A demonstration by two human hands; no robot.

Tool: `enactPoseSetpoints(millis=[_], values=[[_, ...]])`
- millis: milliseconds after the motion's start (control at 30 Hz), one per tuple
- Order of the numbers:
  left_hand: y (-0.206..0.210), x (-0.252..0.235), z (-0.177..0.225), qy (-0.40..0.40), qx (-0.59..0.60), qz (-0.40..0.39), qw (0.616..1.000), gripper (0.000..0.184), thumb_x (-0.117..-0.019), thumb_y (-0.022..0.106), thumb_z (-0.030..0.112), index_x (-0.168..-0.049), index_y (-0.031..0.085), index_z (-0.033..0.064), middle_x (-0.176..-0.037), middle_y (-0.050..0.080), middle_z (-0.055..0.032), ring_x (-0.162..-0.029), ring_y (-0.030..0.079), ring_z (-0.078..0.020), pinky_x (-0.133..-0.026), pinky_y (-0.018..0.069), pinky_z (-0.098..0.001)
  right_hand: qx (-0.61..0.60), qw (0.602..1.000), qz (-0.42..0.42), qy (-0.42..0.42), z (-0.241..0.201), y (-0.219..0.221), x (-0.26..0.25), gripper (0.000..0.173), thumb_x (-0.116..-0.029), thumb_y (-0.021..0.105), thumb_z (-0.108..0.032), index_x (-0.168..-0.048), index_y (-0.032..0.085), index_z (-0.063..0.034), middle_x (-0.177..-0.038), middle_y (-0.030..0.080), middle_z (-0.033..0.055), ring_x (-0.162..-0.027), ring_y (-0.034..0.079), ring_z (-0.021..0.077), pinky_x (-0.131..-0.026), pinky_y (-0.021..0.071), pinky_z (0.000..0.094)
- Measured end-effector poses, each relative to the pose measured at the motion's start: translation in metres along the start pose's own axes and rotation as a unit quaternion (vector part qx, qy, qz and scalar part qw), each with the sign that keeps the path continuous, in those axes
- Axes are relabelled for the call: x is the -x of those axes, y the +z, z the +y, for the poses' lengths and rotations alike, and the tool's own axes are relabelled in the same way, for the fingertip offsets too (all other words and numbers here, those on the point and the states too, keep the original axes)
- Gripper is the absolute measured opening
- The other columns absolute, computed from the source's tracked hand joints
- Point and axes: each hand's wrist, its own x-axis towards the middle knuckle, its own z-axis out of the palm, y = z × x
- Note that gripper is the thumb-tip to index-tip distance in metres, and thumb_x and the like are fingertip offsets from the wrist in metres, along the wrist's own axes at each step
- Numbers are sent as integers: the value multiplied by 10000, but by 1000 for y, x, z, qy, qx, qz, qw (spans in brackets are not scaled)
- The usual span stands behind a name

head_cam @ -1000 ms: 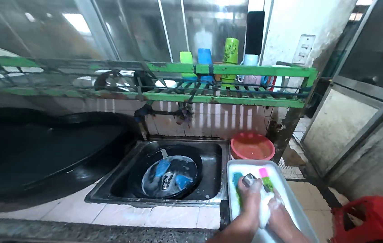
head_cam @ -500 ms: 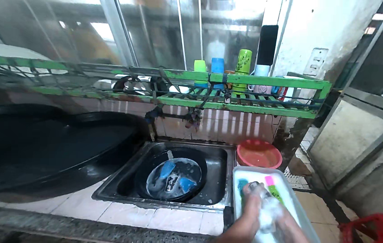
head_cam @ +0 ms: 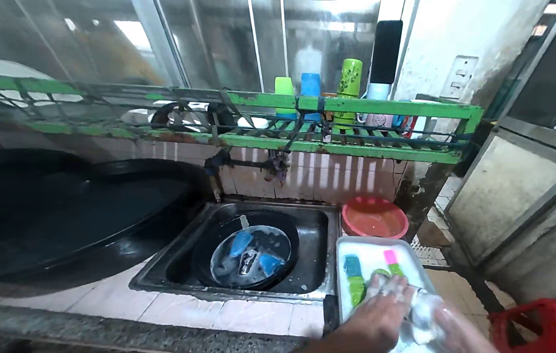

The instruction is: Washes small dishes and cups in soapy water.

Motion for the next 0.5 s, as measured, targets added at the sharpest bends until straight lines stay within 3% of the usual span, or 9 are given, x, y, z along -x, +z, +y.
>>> enactPoseSetpoints(millis=[67, 133, 200, 233, 300, 367, 433, 500], values=[[-1, 2, -3, 48, -64, 5, 997, 627, -986, 543, 61, -1587, 367, 98, -1585, 432, -167, -1498, 363, -326, -1240, 206, -593, 112, 991, -72, 4, -17, -4, 11, 256, -1028, 507, -64, -1251, 595, 27, -1040, 639, 108, -921, 614, 153, -838, 526, 356], [-16, -4, -7, 7, -46, -30, 998, 731, -956, 693, 207, -1599, 349, 151, -1501, 501, -204, -1400, 470, -382, -1150, 378, -568, 219, 970, -96, -35, -31, -8, 11, 371, -981, 610, -68, -1338, 591, 33, -1245, 646, 209, -1140, 621, 268, -1015, 486, 458], [-23, -12, -16, -89, 36, -22, 995, 788, -965, 689, 365, -1612, 299, 139, -1503, 494, -199, -1371, 507, -359, -1114, 437, -548, 227, 968, -39, -101, -36, -18, 12, 491, -947, 647, -61, -1429, 568, -17, -1366, 615, 220, -1253, 603, 301, -1087, 467, 477], [-23, -15, -22, -139, 124, 20, 982, 773, -981, 659, 394, -1604, 306, 103, -1492, 507, -203, -1355, 528, -341, -1116, 444, -536, 214, 965, 15, -151, -39, -22, 17, 505, -937, 640, -51, -1433, 559, 6, -1372, 608, 239, -1251, 604, 316, -1077, 472, 480], [-18, -20, -26, -201, 343, 145, 906, 656, -1043, 563, 377, -1564, 354, 37, -1463, 527, -228, -1333, 546, -311, -1126, 441, -489, 206, 924, 121, -300, -33, -18, 24, 498, -929, 631, -39, -1407, 557, 81, -1454, 545, 281, -1334, 564, 370, -1111, 456, 491], [-11, -25, -10, -201, 498, 221, 814, 538, -1103, 409, 358, -1528, 405, 27, -1471, 522, -188, -1330, 537, -226, -1123, 450, -405, 219, 841, 192, -456, -18, 5, 20, 505, -879, 621, -109, -1328, 606, 122, -1453, 527, 325, -1323, 567, 438, -1080, 495, 509], [-12, -23, 22, -186, 593, 231, 748, 475, -1130, 232, 206, -1552, 319, 7, -1483, 479, -177, -1308, 517, -174, -1096, 439, -337, 207, 808, 225, -504, -8, 32, 11, 556, -880, 612, -222, -1332, 607, 102, -1443, 535, 323, -1365, 525, 438, -1123, 465, 496], [-9, -27, 34, -185, 628, 228, 720, 473, -1137, 235, 251, -1544, 337, 32, -1482, 482, -158, -1299, 528, -171, -1080, 462, -344, 177, 834, 260, -453, -15, 34, 2, 603, -876, 653, -201, -1379, 553, 117, -1369, 601, 306, -1282, 604, 399, -1071, 505, 504]])
